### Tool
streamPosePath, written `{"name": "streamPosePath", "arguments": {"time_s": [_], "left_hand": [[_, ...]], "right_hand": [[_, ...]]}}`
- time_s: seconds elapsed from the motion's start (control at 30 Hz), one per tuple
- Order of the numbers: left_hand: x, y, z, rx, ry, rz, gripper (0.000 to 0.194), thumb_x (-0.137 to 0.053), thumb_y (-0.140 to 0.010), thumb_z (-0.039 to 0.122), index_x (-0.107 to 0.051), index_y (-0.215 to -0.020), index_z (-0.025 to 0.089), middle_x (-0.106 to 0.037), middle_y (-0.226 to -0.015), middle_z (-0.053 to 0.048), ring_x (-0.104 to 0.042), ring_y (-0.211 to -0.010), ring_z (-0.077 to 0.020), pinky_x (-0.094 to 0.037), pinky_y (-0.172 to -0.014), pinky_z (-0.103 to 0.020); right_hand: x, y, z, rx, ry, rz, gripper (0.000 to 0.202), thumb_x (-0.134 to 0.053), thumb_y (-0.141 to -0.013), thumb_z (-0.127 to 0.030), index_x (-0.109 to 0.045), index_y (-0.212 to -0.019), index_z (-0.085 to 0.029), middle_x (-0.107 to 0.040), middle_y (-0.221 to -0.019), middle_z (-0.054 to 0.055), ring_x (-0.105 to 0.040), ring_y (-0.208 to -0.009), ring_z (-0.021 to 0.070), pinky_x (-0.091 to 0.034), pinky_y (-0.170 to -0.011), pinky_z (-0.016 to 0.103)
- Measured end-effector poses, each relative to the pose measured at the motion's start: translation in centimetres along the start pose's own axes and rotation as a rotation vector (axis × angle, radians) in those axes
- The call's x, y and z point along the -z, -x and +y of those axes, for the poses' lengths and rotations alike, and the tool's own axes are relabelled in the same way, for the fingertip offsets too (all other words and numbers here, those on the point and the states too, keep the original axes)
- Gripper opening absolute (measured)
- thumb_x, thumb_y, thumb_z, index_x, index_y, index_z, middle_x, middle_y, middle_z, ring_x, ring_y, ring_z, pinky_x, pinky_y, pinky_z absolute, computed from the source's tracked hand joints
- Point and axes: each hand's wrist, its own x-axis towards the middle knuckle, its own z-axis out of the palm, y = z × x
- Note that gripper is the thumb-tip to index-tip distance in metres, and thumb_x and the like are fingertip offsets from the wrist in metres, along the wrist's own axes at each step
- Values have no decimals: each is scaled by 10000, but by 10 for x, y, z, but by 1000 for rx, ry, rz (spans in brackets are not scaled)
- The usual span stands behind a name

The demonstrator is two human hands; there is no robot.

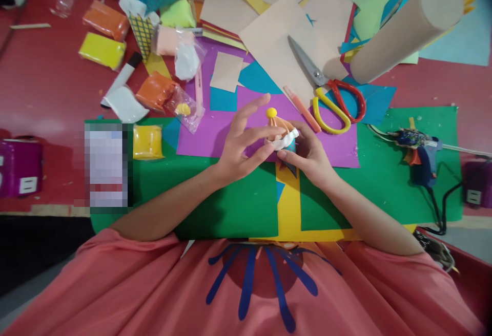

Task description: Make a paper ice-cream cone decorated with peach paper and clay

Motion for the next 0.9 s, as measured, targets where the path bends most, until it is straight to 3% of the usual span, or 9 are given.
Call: {"name": "streamPosePath", "arguments": {"time_s": [0.2,0.53,0.73,0.9], "left_hand": [[6,-1,-1,39,-62,-142,362,-401,-981,595,-659,-1179,436,-437,-1580,76,-443,-1470,-270,-488,-1179,-562],[7,2,-4,9,-73,-122,336,-450,-969,569,-654,-1203,443,-456,-1564,70,-394,-1504,-297,-431,-1213,-573],[7,-1,0,-37,-64,-79,349,-338,-1011,528,-637,-1179,463,-511,-1507,69,-446,-1469,-232,-444,-1219,-528],[7,2,-2,86,-123,-102,388,-365,-970,629,-598,-1232,463,-557,-1457,41,-410,-1493,-266,-417,-1224,-575]], "right_hand": [[1,1,0,-26,-39,-4,534,-840,-748,-413,-499,-1133,-270,-650,-916,-35,-641,-586,86,-571,-494,225],[0,2,-2,-102,-138,-20,535,-849,-736,-408,-498,-1114,-267,-665,-962,-38,-683,-563,75,-601,-495,199],[1,2,0,-111,-199,-25,515,-840,-748,-380,-513,-1128,-263,-686,-990,-29,-702,-556,87,-619,-517,214],[4,1,-1,-112,-239,-26,449,-820,-767,-412,-521,-1065,-258,-711,-1007,-16,-711,-572,106,-627,-521,244]]}}
